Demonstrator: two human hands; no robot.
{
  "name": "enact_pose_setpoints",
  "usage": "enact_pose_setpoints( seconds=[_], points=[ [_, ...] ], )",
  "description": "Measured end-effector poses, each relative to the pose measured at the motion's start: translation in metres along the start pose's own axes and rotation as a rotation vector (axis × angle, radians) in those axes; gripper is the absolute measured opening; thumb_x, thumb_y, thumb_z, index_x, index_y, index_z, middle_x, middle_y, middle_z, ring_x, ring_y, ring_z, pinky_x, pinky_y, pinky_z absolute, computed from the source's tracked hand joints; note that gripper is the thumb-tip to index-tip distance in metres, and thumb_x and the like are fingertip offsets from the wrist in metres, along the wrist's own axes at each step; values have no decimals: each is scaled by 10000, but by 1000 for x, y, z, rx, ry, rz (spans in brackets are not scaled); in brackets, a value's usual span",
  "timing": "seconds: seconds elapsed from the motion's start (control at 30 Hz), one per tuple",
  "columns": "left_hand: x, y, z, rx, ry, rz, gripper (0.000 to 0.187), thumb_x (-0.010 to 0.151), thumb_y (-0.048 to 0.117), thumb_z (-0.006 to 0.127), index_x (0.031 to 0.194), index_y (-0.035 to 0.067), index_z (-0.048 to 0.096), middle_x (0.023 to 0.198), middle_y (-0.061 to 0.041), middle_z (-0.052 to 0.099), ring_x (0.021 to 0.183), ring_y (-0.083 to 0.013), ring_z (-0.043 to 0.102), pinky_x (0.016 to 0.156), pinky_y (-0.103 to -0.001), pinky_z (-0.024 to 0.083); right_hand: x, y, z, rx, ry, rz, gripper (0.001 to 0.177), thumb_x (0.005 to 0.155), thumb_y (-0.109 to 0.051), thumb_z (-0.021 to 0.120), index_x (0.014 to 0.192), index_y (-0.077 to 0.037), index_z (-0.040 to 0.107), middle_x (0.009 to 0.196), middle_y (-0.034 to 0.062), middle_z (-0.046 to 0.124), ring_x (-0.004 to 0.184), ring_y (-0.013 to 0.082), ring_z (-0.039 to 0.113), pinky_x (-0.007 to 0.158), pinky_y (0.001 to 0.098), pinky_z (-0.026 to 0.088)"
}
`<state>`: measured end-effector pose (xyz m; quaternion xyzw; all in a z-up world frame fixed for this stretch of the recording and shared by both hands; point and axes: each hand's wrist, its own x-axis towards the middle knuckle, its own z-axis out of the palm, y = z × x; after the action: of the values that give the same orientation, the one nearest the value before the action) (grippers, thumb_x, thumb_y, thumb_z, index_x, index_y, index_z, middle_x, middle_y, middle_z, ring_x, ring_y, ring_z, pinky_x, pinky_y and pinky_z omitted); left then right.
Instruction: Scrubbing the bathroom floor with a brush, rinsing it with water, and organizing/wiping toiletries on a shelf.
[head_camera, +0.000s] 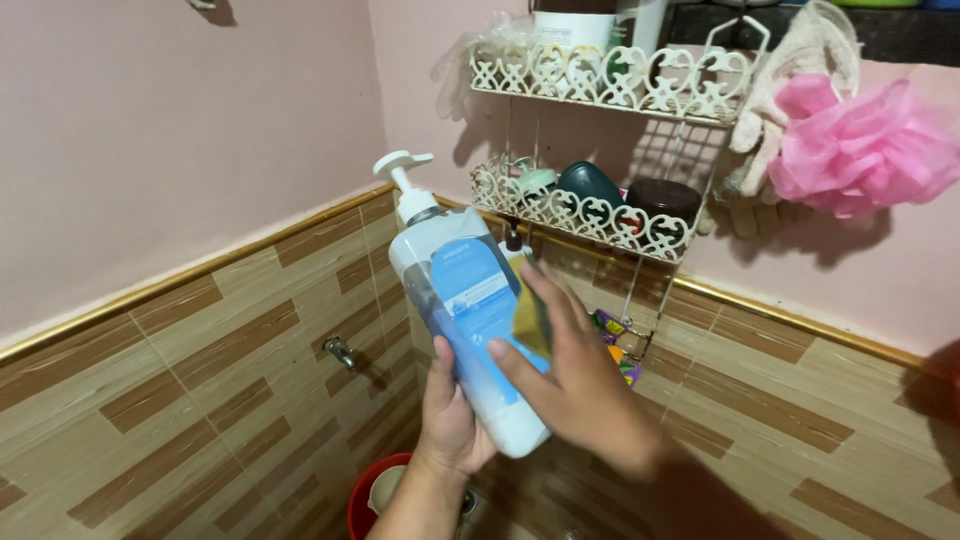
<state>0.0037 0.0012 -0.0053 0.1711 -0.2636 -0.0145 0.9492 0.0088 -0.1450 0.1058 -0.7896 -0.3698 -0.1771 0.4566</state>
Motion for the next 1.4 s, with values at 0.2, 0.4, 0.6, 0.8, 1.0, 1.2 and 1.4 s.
enact_pose_setpoints(
  seconds=[0.2, 0.4, 0.6, 0.8, 1.0, 1.2, 1.4],
  points=[
    [7, 0, 13, 128, 166, 16, 728, 982, 575, 492, 1525, 98, 408, 1472, -132, 552, 1367, -298, 536, 1159, -501, 446, 53, -6, 24, -380, -17, -243, 695, 1025, -477, 544, 1594, -141, 330, 1676, 264, 200, 1543, 486, 205, 1213, 586, 271],
    [15, 8, 30, 223, 408, 148, 723, 933, 663, 372, 1494, 210, 431, 1469, -133, 557, 1329, -283, 568, 1067, -477, 498, 35, -33, 50, -506, -141, -307, 681, 964, -451, 620, 1537, -153, 406, 1637, 278, 195, 1495, 527, 168, 1094, 628, 259],
    [3, 38, -4, 220, 432, 215, 774, 985, 715, 393, 1348, 53, 560, 1208, -191, 659, 1107, -330, 635, 946, -455, 550, -58, 6, 64, -450, -112, -500, 617, 794, -328, 787, 1352, -153, 590, 1550, 237, 391, 1456, 520, 322, 1153, 618, 359],
    [-1, 35, 23, 115, 438, 108, 848, 924, 756, 348, 1307, 36, 579, 1186, -175, 687, 1083, -314, 668, 947, -432, 569, -64, 66, 67, -96, 182, -376, 550, 861, -252, 752, 1360, -116, 566, 1540, 281, 433, 1459, 447, 435, 1224, 500, 347],
    [-4, 15, -4, 290, 386, 19, 950, 901, 773, 457, 1510, 43, 424, 1392, -201, 577, 1216, -299, 611, 1049, -464, 509, -43, 28, 51, 360, 111, 19, 569, 985, -185, 617, 1505, -40, 439, 1562, 227, 480, 1452, 307, 463, 1202, 413, 342],
    [-2, 23, 16, 623, 344, 200, 1057, 735, 684, 704, 1541, 172, 248, 1448, -156, 522, 1323, -285, 561, 1084, -458, 520, 3, 24, 38, 488, -79, 40, 626, 1044, -210, 538, 1593, -45, 285, 1575, 173, 447, 1456, 251, 420, 1192, 375, 318],
    [-2, 33, 5, 613, 344, 315, 1004, 791, 472, 846, 1514, 59, 286, 1424, -206, 536, 1320, -331, 567, 1093, -478, 522, 46, -5, 50, 69, 17, -172, 611, 1052, -246, 594, 1584, -81, 344, 1614, 225, 414, 1512, 346, 413, 1219, 419, 348]
  ],
)
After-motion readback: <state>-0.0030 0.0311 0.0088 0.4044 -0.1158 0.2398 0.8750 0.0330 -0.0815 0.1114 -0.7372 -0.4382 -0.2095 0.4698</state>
